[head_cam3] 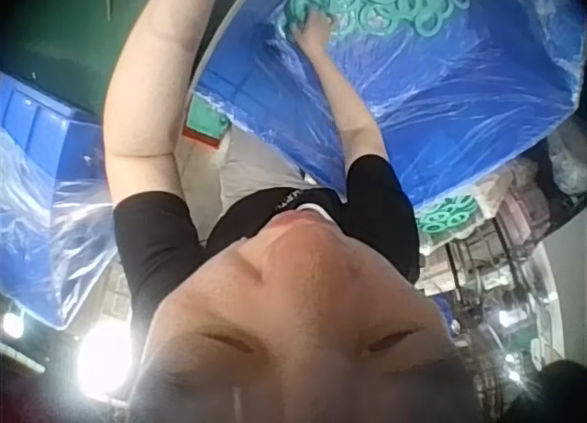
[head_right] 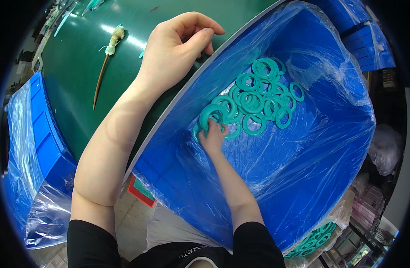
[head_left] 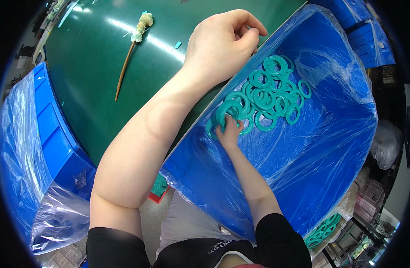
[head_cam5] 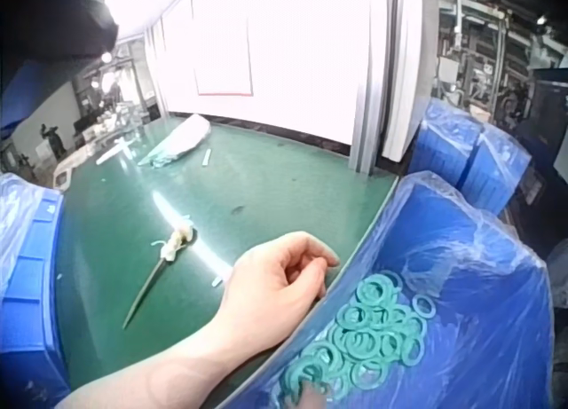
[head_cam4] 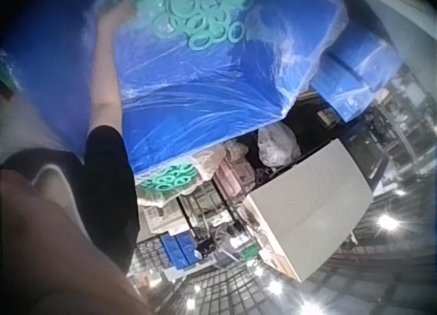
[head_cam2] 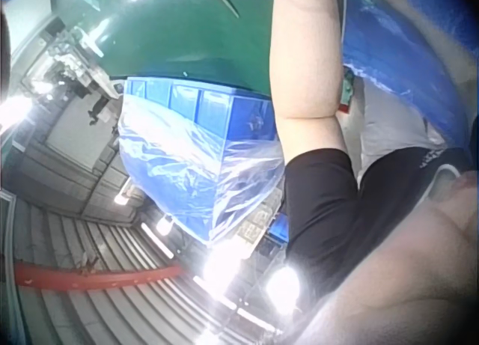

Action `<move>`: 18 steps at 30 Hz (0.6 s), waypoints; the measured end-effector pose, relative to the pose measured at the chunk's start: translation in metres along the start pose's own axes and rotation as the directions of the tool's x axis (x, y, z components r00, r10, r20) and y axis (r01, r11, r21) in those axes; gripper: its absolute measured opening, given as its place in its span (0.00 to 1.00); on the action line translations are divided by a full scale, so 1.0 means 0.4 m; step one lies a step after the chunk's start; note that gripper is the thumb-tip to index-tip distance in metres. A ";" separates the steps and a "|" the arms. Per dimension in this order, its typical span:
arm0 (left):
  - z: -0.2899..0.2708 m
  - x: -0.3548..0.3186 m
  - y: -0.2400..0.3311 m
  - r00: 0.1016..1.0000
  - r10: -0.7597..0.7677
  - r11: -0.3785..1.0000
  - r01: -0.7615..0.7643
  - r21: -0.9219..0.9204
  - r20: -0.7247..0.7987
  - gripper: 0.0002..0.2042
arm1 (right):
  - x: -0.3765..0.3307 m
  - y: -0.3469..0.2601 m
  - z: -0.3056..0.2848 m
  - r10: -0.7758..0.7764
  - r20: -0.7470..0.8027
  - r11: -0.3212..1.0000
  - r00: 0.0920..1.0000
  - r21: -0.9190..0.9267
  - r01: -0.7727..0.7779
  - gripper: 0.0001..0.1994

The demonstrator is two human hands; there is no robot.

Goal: The recorder is counting and stacking green plastic rings into a blue bin.

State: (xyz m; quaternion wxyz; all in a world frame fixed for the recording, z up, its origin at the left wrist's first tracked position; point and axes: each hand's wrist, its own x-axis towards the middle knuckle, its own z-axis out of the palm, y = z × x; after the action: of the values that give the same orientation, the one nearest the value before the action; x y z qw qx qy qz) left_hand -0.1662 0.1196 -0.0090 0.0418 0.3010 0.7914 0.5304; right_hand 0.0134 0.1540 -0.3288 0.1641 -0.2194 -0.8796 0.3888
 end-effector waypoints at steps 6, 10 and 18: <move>0.011 0.004 -0.005 1.000 0.007 1.000 -0.007 0.008 -0.001 0.09 | -0.064 0.099 -0.015 -0.016 0.475 0.821 0.880 -0.497 0.283 0.25; 0.009 -0.003 0.001 1.000 -0.011 0.998 0.012 -0.056 0.016 0.09 | -0.076 0.099 -0.017 -0.170 0.436 0.810 0.884 -0.448 0.377 0.24; -0.019 -0.001 0.058 0.992 -0.111 0.984 0.118 -0.132 0.056 0.07 | -0.112 0.070 -0.016 -0.127 0.356 0.934 0.926 -0.272 0.232 0.22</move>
State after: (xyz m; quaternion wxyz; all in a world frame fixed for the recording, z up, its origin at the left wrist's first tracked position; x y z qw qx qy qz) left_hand -0.1588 0.1192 0.0141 0.1117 0.2643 0.7685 0.5719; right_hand 0.0617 0.1516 -0.3511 0.0123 -0.0913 -0.9611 0.2606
